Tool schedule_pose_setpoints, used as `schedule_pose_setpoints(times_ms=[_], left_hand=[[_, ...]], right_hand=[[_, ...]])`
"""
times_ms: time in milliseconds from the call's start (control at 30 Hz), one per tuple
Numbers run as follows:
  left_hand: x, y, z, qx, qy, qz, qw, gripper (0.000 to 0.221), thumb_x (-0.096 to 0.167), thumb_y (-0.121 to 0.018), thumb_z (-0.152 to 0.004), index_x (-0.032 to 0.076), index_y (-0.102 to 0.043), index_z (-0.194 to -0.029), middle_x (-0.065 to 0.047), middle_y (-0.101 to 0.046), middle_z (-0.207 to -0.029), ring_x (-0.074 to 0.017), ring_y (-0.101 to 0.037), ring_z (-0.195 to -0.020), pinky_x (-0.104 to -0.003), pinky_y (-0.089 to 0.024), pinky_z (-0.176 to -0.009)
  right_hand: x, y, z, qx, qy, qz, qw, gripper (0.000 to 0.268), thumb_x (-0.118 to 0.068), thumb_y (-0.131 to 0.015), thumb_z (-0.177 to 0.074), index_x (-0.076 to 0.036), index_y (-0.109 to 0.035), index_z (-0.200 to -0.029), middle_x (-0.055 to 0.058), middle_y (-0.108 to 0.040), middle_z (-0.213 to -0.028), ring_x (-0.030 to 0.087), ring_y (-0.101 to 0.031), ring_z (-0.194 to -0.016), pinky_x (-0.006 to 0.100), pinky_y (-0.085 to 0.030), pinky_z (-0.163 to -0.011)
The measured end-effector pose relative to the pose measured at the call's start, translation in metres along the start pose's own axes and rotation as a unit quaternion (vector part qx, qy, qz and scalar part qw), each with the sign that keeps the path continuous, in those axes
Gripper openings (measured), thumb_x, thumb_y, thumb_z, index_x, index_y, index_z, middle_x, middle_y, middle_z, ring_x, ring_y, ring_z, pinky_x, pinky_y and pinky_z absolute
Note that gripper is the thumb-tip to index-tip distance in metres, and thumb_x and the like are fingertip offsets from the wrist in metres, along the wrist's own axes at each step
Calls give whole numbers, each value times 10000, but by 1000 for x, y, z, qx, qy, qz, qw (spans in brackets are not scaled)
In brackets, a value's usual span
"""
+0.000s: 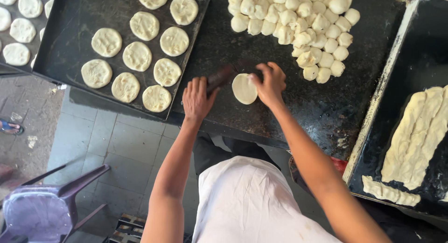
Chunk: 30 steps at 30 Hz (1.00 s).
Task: The person picks up small portions of dough, rolls them into balls, flattens them with a rolling pin on a dark counter, and places the flattened dough discs onto a metal tray.
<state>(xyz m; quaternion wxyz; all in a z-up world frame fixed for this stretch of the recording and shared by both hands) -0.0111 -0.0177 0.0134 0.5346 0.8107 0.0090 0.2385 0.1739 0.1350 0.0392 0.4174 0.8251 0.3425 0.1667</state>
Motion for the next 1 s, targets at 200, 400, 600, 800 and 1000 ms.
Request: schedule_pose_setpoints(times_ms=[200, 400, 600, 800, 1000], left_hand=[[-16, 9, 1, 25, -4, -41, 999, 594, 411, -789, -862, 14, -609, -1265, -138, -605, -1154, -290, -603, -944, -413, -468, -769], [-26, -10, 6, 11, -30, -50, 998, 533, 396, -748, -786, 151, -620, -1242, -48, -617, -1182, -240, -616, -1069, -409, -485, -875], [-35, -13, 10, -28, -1, 15, 999, 609, 417, -744, -821, 53, -641, -1298, -99, -628, -1172, -250, -588, -1009, -400, -475, -806], [-38, -34, 15, -19, -38, -4, 999, 389, 313, -686, -772, 119, -692, -1109, -57, -640, -1118, -235, -592, -1038, -396, -428, -728], [-36, -34, 17, -75, -68, 72, 992, 263, 293, -680, -867, 116, -679, -1061, -62, -610, -1027, -248, -559, -995, -403, -411, -812]], right_hand=[[-38, -65, 22, -531, -204, -485, 665, 256, -245, -750, -969, -36, -731, -1114, 62, -753, -886, 102, -666, -795, 310, -538, -696], [-177, -93, -88, -507, -221, -673, 491, 213, -255, -666, -1018, -102, -678, -1166, -7, -712, -1046, 94, -671, -948, 290, -583, -796], [-324, -194, -211, -267, 112, -390, 874, 213, -283, -547, -1081, -182, -683, -1211, 22, -735, -1177, 181, -644, -1156, 534, -386, -1069], [-336, -267, -214, -221, -132, -350, 901, 299, -315, -402, -1140, -198, -650, -1262, -29, -757, -1241, 116, -661, -1244, 505, -345, -1206], [-359, -179, -190, -160, 215, -332, 905, 360, -249, -509, -1077, -20, -646, -1319, 148, -713, -1306, 295, -635, -1261, 616, -252, -1068]])
Point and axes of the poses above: each hand's wrist, its own z-axis away from the middle knuckle, its own y-axis out of the back of the hand, x = y × z, the point moved 7 cm from there along -z, towards the middle knuckle
